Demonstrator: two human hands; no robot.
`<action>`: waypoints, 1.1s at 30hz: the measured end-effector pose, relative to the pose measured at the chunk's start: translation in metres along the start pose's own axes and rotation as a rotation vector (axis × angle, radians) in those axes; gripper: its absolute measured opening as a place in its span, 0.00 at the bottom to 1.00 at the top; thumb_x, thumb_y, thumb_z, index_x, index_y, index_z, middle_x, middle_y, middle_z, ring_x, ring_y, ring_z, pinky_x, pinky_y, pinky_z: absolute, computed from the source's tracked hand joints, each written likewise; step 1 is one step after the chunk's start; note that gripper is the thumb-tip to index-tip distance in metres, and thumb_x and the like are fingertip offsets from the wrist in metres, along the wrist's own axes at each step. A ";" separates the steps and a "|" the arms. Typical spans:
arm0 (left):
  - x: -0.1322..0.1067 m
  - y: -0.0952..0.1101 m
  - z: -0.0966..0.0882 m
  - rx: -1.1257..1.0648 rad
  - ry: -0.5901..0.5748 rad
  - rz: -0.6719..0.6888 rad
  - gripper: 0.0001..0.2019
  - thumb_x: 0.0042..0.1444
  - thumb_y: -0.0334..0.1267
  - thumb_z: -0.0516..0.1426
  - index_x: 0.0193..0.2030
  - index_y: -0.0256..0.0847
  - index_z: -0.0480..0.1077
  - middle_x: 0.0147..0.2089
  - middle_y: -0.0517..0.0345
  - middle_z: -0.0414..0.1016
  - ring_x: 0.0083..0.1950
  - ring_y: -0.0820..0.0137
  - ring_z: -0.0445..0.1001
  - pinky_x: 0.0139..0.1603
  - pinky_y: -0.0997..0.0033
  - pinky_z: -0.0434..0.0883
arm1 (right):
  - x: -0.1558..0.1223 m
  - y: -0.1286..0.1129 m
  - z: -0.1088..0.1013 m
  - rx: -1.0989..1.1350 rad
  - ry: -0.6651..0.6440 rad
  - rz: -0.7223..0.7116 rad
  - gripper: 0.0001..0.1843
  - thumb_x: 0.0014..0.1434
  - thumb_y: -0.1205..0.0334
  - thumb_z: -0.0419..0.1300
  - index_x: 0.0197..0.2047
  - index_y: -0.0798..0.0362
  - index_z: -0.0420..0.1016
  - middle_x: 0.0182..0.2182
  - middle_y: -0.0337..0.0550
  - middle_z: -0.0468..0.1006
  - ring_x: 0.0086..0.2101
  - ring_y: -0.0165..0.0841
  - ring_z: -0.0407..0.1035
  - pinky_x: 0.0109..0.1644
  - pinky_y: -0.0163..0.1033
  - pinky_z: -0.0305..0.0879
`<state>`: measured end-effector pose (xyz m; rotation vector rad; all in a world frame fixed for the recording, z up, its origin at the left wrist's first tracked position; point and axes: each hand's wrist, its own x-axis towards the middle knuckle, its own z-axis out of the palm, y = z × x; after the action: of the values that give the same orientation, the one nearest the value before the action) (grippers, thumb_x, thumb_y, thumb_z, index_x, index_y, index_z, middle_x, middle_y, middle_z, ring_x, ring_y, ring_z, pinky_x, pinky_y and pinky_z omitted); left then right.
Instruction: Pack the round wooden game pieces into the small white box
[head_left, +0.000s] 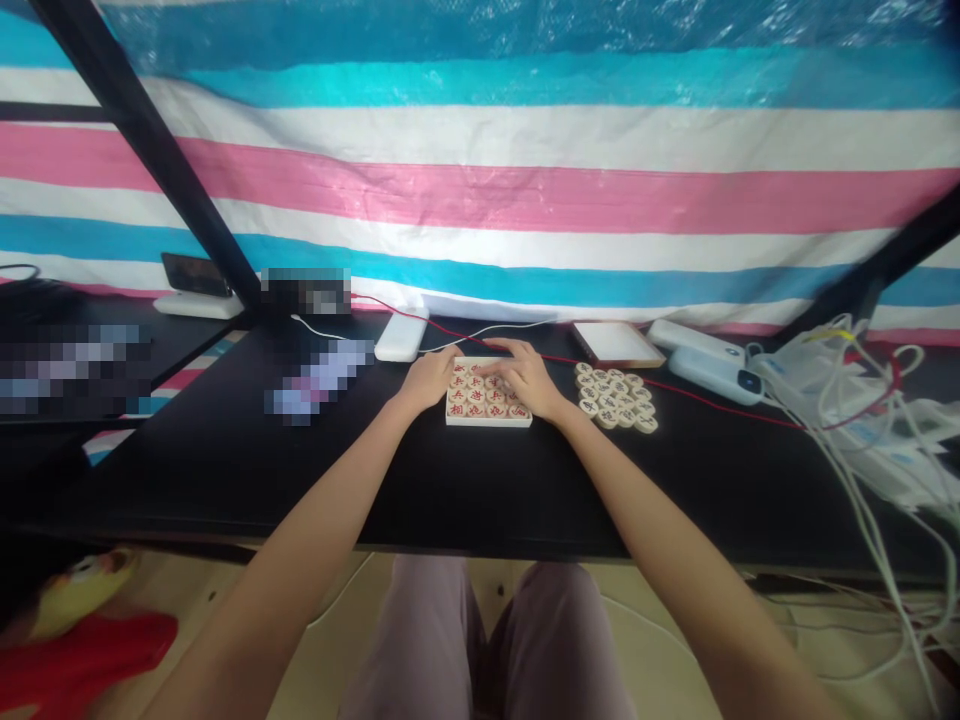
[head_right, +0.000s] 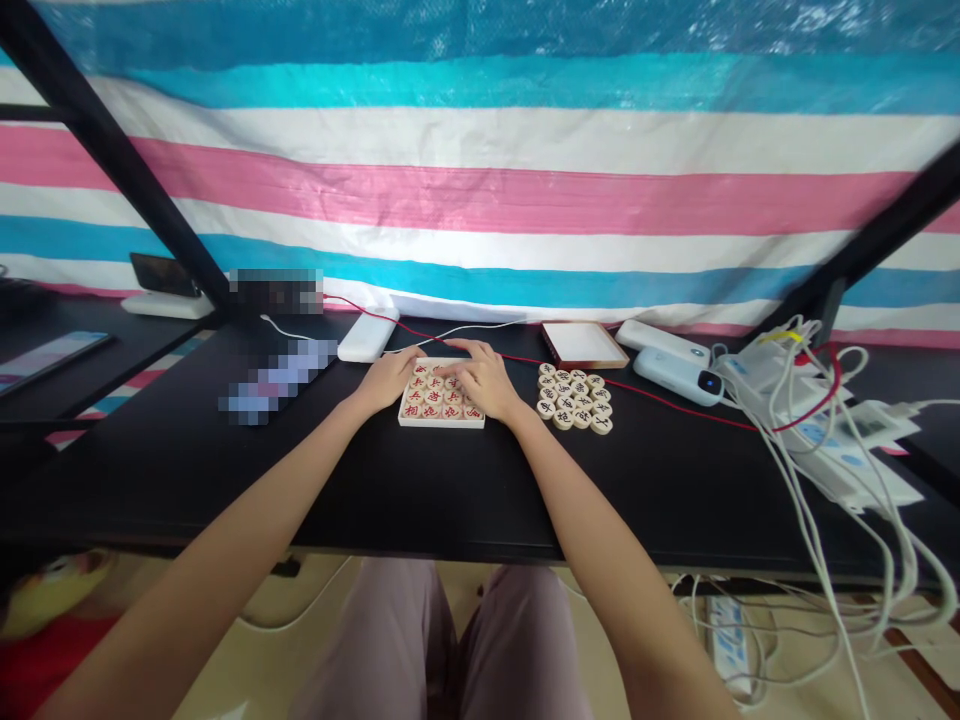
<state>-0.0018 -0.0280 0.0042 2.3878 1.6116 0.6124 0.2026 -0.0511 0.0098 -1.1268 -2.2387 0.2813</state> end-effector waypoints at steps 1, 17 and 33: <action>0.000 0.000 0.000 -0.003 -0.002 0.001 0.17 0.61 0.37 0.39 0.45 0.43 0.67 0.39 0.53 0.75 0.41 0.61 0.72 0.40 0.65 0.65 | 0.000 0.001 0.000 0.005 -0.008 -0.015 0.24 0.61 0.63 0.40 0.43 0.41 0.77 0.57 0.33 0.62 0.55 0.39 0.52 0.58 0.50 0.49; -0.001 0.001 0.000 -0.007 0.001 0.000 0.17 0.62 0.38 0.40 0.46 0.43 0.67 0.40 0.53 0.75 0.41 0.61 0.72 0.40 0.66 0.65 | -0.002 -0.006 0.001 0.087 -0.006 -0.120 0.23 0.63 0.61 0.42 0.37 0.43 0.79 0.54 0.35 0.66 0.52 0.37 0.55 0.59 0.47 0.50; -0.002 -0.001 -0.001 -0.065 0.008 0.002 0.17 0.62 0.38 0.40 0.46 0.42 0.67 0.40 0.55 0.75 0.41 0.64 0.72 0.39 0.70 0.64 | -0.008 -0.023 -0.001 0.106 -0.086 -0.150 0.20 0.64 0.58 0.46 0.33 0.43 0.80 0.54 0.35 0.66 0.51 0.36 0.57 0.57 0.47 0.50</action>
<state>-0.0035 -0.0293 0.0047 2.3441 1.5680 0.6645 0.1916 -0.0717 0.0169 -0.9016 -2.3400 0.3868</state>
